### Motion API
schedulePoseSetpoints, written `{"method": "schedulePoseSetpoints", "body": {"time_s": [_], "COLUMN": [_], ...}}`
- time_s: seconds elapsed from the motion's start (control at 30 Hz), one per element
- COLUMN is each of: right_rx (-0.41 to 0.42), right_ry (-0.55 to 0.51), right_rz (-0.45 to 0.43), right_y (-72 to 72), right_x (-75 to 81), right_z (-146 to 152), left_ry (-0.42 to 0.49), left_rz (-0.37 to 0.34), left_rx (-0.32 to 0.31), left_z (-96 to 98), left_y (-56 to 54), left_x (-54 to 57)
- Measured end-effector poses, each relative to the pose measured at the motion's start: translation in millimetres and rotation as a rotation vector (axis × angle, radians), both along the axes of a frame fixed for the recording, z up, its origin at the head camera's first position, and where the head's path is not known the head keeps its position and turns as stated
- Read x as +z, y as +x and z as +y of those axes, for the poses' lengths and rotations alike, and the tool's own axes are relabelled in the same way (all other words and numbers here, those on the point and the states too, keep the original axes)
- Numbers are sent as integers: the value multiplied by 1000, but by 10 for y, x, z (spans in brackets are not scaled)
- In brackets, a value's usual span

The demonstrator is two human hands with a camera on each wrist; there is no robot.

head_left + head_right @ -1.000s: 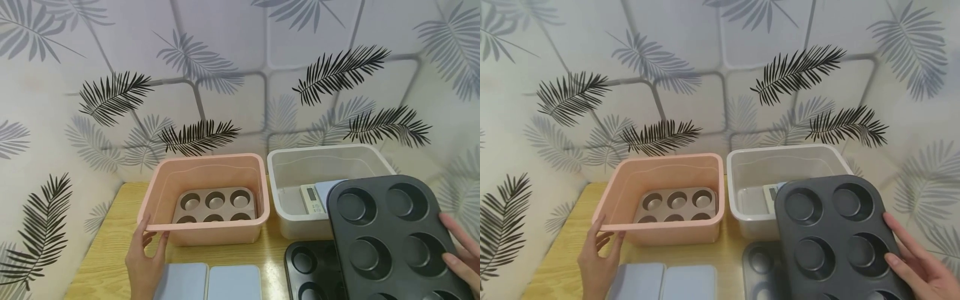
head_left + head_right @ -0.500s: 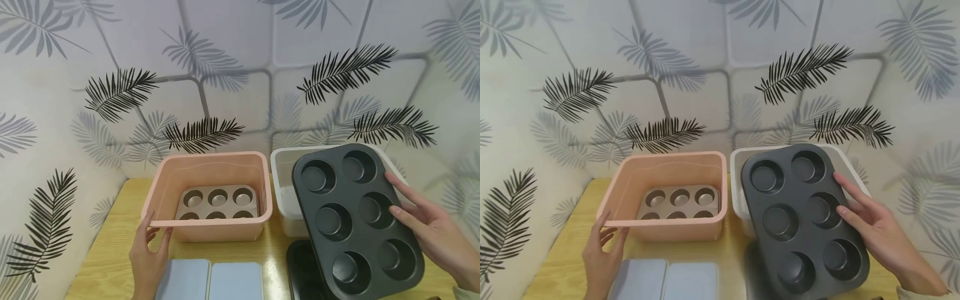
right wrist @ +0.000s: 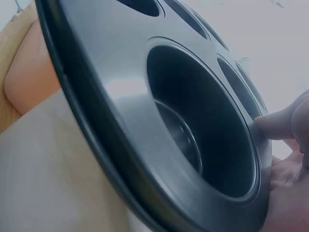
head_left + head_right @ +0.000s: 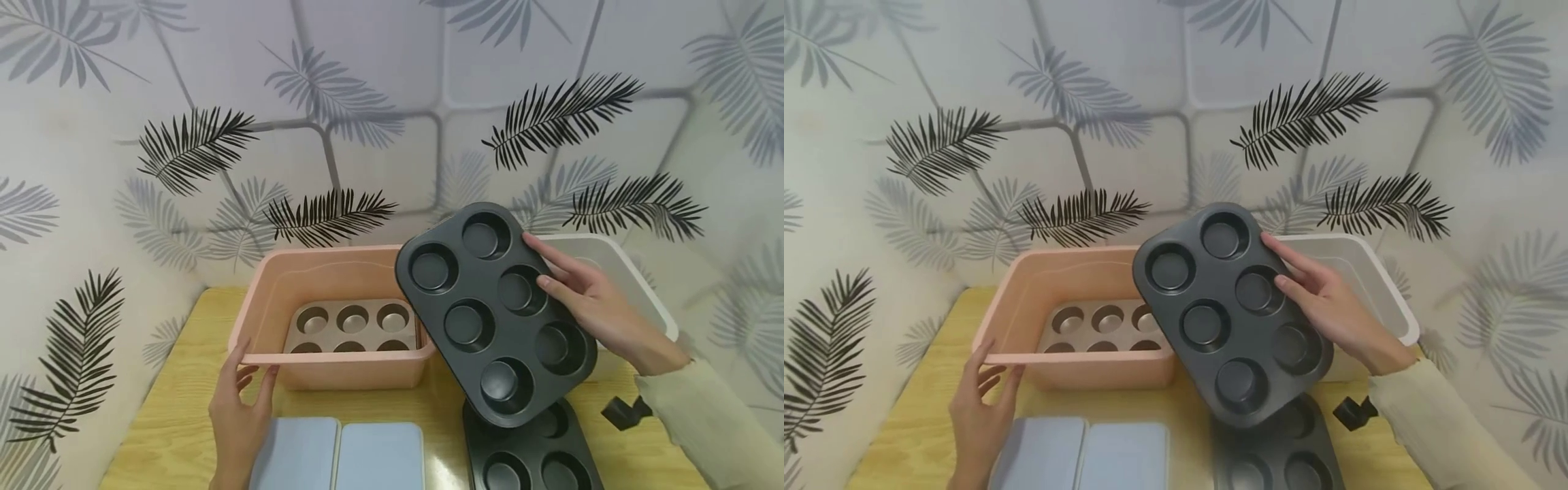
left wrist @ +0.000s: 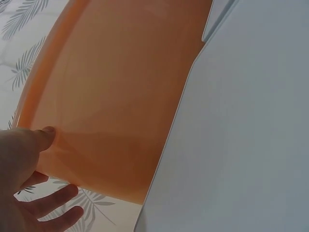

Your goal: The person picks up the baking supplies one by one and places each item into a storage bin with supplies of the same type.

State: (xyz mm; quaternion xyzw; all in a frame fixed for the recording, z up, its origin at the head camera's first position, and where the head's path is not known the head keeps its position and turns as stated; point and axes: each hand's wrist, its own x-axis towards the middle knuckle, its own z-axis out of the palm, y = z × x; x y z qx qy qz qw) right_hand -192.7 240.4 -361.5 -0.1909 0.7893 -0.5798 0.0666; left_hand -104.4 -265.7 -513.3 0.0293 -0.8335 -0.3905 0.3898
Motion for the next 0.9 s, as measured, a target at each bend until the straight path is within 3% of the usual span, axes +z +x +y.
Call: {"method": "schedulePoseSetpoints", "body": {"time_s": [0.27, 0.57, 0.9], "right_rx": [38, 104, 196], "right_ry": [63, 120, 102], "right_rz": [-32, 74, 241], "right_y": [-352, -829, -1180], "right_x": [184, 292, 463], "right_z": [-367, -836, -1411], "left_ry": [12, 9, 4], "left_rz": [-8, 0, -2], "left_rx": [17, 9, 12], "left_z": [32, 28, 22], "left_y": [-1, -21, -14], "left_x": [-10, 5, 7]}}
